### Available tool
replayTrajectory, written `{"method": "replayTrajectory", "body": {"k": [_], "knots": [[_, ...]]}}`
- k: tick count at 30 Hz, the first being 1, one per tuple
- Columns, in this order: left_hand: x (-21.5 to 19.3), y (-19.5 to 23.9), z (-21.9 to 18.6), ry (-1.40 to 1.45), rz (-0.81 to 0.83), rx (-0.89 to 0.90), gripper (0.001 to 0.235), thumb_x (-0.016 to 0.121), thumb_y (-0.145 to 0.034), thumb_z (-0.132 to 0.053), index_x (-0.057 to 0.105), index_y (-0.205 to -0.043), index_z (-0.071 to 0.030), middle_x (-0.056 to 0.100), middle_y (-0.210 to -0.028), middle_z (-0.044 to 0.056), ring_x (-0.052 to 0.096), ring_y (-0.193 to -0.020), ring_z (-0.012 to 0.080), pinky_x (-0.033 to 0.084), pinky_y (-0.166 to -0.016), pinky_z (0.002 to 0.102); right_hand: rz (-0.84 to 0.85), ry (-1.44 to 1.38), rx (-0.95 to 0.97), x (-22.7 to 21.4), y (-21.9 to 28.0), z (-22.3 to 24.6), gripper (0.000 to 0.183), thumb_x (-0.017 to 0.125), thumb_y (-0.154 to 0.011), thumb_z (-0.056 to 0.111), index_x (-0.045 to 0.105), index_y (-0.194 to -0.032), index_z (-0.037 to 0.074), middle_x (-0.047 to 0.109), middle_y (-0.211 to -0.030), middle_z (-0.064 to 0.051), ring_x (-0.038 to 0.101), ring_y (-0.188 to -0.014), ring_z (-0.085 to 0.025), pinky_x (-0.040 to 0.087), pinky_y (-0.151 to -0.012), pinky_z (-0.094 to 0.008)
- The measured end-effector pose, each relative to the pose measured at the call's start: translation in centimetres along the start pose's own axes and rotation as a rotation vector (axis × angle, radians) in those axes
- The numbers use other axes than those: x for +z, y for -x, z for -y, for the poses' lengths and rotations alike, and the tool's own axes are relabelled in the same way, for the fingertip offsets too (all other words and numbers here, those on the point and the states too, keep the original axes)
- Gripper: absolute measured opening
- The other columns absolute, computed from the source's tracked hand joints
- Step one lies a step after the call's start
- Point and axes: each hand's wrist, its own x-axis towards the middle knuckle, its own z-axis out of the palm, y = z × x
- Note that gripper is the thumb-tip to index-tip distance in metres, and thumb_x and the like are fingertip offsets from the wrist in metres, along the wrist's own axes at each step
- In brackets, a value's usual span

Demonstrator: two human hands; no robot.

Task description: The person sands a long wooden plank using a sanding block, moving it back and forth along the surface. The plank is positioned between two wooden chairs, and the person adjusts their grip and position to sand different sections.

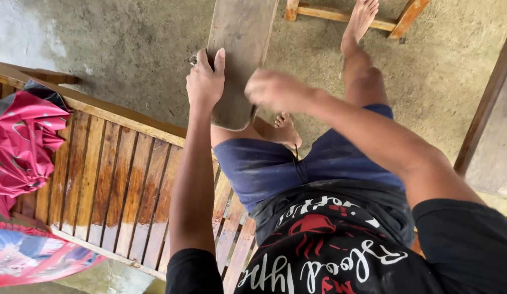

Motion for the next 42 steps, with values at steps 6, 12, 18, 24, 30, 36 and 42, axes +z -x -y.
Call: {"method": "replayTrajectory", "body": {"k": [6,12,18,24,30,36,42], "knots": [[-0.8,0.0,-1.5,-0.083,0.046,-0.066,0.068,0.026,-0.101,-0.068,0.05,-0.123,-0.009,0.067,-0.107,0.029,0.066,-0.104,0.0516,0.052,-0.092,0.06,-0.173,0.096,-0.114,2.5,-1.9,2.0,0.033,0.064,-0.088,0.01,0.041,-0.064,0.015,0.049,-0.075,0.003,0.047,-0.071,-0.021,0.039,-0.061,-0.036],[0.2,-0.9,-0.2,-0.071,0.084,-0.147,0.071,0.028,-0.099,-0.071,0.05,-0.124,-0.009,0.067,-0.11,0.029,0.065,-0.106,0.051,0.051,-0.094,0.06,-0.173,0.053,-0.131,5.3,-2.0,1.1,0.035,0.054,-0.097,0.042,0.046,-0.075,0.016,0.046,-0.079,0.002,0.051,-0.079,-0.024,0.045,-0.065,-0.037],[-0.7,-0.6,-0.9,-0.055,0.098,-0.166,0.064,0.032,-0.098,-0.068,0.051,-0.117,-0.01,0.068,-0.11,0.029,0.065,-0.108,0.0508,0.051,-0.096,0.058,-0.143,0.047,-0.1,3.6,-0.4,-0.4,0.024,0.057,-0.097,0.024,0.048,-0.079,0.013,0.046,-0.08,-0.003,0.052,-0.078,-0.025,0.049,-0.065,-0.037],[-0.4,-1.1,-0.9,-0.082,0.081,-0.164,0.067,0.031,-0.098,-0.071,0.052,-0.116,-0.01,0.069,-0.108,0.029,0.065,-0.106,0.0515,0.051,-0.094,0.059,-0.125,0.097,-0.104,2.5,-1.0,-0.8,0.016,0.062,-0.089,0.012,0.05,-0.078,0.013,0.045,-0.079,-0.001,0.051,-0.077,-0.023,0.048,-0.066,-0.036],[0.4,-1.5,-0.7,-0.097,0.054,-0.182,0.069,0.028,-0.099,-0.071,0.052,-0.12,-0.01,0.069,-0.11,0.027,0.065,-0.107,0.0514,0.051,-0.095,0.058,-0.075,0.117,-0.13,2.3,-2.1,1.0,0.021,0.056,-0.096,0.029,0.052,-0.081,0.015,0.046,-0.081,0.0,0.051,-0.082,-0.022,0.047,-0.069,-0.035],[-0.1,-0.9,-1.2,-0.099,0.05,-0.176,0.07,0.03,-0.098,-0.073,0.054,-0.117,-0.009,0.069,-0.108,0.027,0.066,-0.106,0.0517,0.052,-0.093,0.059,-0.063,0.1,-0.103,3.5,-2.3,1.4,0.025,0.056,-0.096,0.035,0.051,-0.084,0.014,0.048,-0.088,-0.001,0.053,-0.088,-0.024,0.047,-0.073,-0.036],[-1.1,-0.3,-1.2,-0.069,0.068,-0.183,0.068,0.033,-0.097,-0.071,0.054,-0.115,-0.009,0.069,-0.108,0.029,0.065,-0.107,0.0527,0.051,-0.095,0.06,-0.157,0.098,-0.191,3.3,-3.9,3.5,0.021,0.053,-0.099,0.024,0.053,-0.081,0.013,0.05,-0.084,-0.001,0.055,-0.084,-0.022,0.05,-0.073,-0.033]]}}
